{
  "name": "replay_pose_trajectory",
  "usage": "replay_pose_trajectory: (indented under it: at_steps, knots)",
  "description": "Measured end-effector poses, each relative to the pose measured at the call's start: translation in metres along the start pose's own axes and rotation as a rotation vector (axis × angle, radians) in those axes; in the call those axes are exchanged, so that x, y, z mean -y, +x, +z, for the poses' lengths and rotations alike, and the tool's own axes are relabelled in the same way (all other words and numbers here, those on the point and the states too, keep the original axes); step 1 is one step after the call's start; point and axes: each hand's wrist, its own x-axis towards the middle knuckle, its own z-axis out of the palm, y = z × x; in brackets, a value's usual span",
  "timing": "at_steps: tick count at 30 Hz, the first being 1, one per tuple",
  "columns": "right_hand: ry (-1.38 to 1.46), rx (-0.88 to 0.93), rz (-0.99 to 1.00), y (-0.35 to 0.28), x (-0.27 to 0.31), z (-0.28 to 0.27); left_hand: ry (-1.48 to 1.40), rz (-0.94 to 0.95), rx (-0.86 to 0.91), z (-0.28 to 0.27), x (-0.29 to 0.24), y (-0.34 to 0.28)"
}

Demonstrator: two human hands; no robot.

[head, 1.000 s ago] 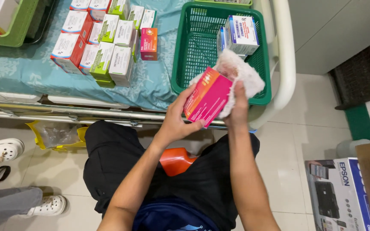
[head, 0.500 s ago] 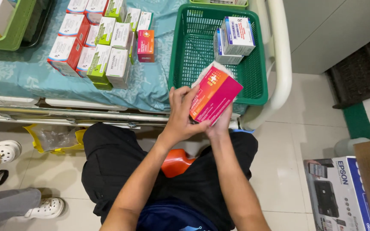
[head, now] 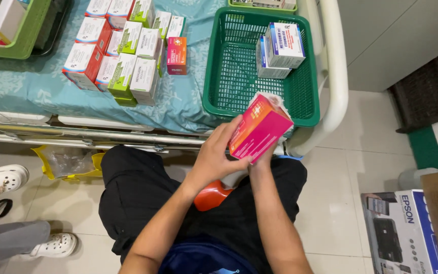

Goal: The person sits on a low stool and wipes several small medicine boxes with a white cloth. They pick up each box from a green basket, wipe it thoroughly, and place it on a nearby bed. The person handles boxes of different colors and sizes one at a time.

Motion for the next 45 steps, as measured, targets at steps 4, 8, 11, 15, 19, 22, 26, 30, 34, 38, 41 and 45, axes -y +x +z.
replay_pose_trajectory:
  at_steps: [4,8,11,15,19,22,26,30,34,38,41,45]
  knots:
    - [-0.004,-0.068,0.004,0.009,0.016,-0.025,-0.021,0.073,-0.082,-0.013,-0.003,-0.012]
    - [-0.117,0.139,0.118,-0.028,0.034,-0.011,0.078,0.02,-0.245,-0.042,0.004,-0.023]
    - [-0.088,0.427,0.327,-0.051,0.028,-0.009,0.274,-0.029,-0.451,-0.06,0.052,-0.025]
    - [-0.132,0.304,0.403,-0.056,-0.011,-0.052,0.478,-0.103,-0.615,-0.076,0.108,-0.016]
    - [-0.236,0.029,0.58,-0.078,-0.076,-0.102,0.62,-0.155,-0.557,-0.07,0.147,-0.01]
    - [-0.311,-0.155,0.693,-0.085,-0.107,-0.137,0.685,-0.233,-0.509,-0.061,0.165,0.002]
    - [-0.62,-0.201,0.78,-0.102,-0.117,-0.102,0.744,-0.362,-0.422,-0.052,0.203,0.016]
    - [-0.636,-0.234,0.82,-0.095,-0.116,-0.096,0.746,-0.421,-0.345,-0.045,0.214,0.023]
    - [-0.676,-0.268,0.802,-0.094,-0.115,-0.076,0.793,-0.43,-0.318,-0.043,0.228,0.029]
    - [-0.733,-0.301,0.77,-0.094,-0.111,-0.059,0.845,-0.385,-0.342,-0.042,0.242,0.032]
    - [-0.734,-0.321,0.753,-0.098,-0.107,-0.026,0.875,-0.396,-0.348,-0.041,0.245,0.032]
    - [-0.685,-0.205,0.765,-0.086,-0.118,-0.095,0.821,-0.415,-0.317,-0.049,0.228,0.039]
